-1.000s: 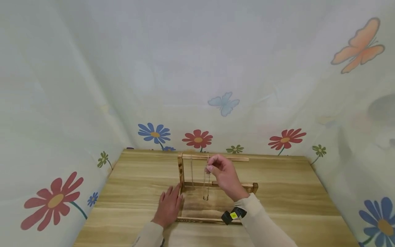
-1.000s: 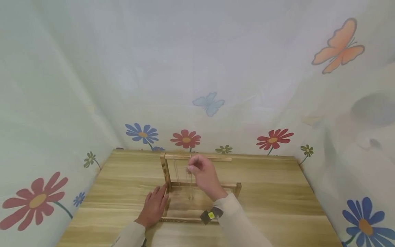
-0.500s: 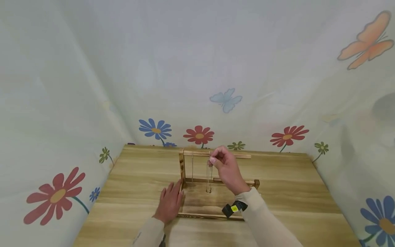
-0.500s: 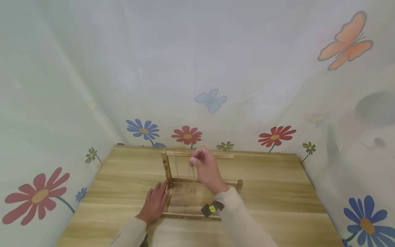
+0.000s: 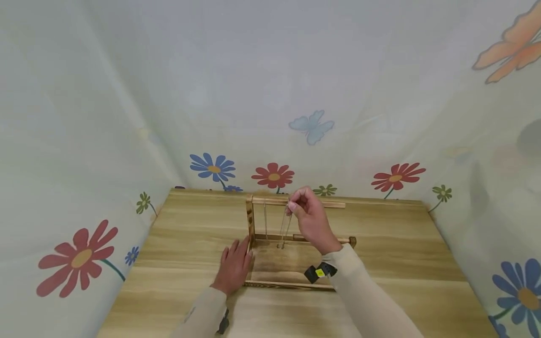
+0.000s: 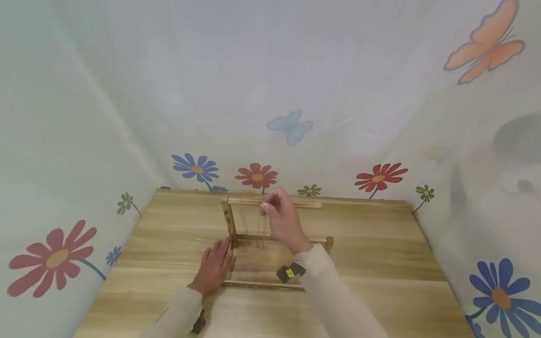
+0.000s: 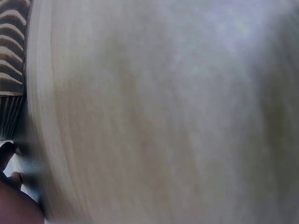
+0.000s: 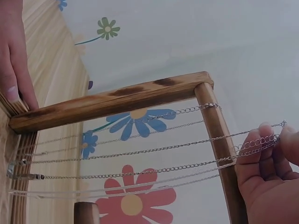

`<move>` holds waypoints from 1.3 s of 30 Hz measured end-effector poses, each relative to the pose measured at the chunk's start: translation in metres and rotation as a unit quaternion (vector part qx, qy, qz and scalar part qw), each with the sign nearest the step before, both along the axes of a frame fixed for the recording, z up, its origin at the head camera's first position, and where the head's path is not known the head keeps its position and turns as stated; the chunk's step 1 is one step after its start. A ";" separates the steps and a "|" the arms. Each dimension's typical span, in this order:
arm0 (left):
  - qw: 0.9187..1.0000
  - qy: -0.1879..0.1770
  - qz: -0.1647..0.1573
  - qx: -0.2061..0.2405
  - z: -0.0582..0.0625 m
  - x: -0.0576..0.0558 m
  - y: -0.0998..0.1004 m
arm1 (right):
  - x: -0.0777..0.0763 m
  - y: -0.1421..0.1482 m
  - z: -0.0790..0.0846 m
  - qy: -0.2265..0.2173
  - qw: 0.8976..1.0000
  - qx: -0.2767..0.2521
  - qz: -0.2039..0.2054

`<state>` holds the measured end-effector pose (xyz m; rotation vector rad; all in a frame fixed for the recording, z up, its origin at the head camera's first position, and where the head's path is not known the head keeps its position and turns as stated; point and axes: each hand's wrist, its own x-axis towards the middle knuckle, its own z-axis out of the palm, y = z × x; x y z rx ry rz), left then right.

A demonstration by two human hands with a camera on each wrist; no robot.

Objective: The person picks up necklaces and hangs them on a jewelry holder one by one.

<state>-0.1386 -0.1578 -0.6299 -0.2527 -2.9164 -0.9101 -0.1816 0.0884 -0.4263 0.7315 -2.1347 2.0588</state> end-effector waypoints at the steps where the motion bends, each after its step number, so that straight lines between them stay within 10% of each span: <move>1: 1.000 -0.004 0.001 -0.002 0.000 0.000 0.000 | 0.000 0.000 0.000 0.003 1.000 0.002 0.000; 39: 1.000 -0.012 -0.001 0.021 0.003 -0.001 0.001 | 0.001 0.037 0.034 0.029 0.994 -0.004 -0.105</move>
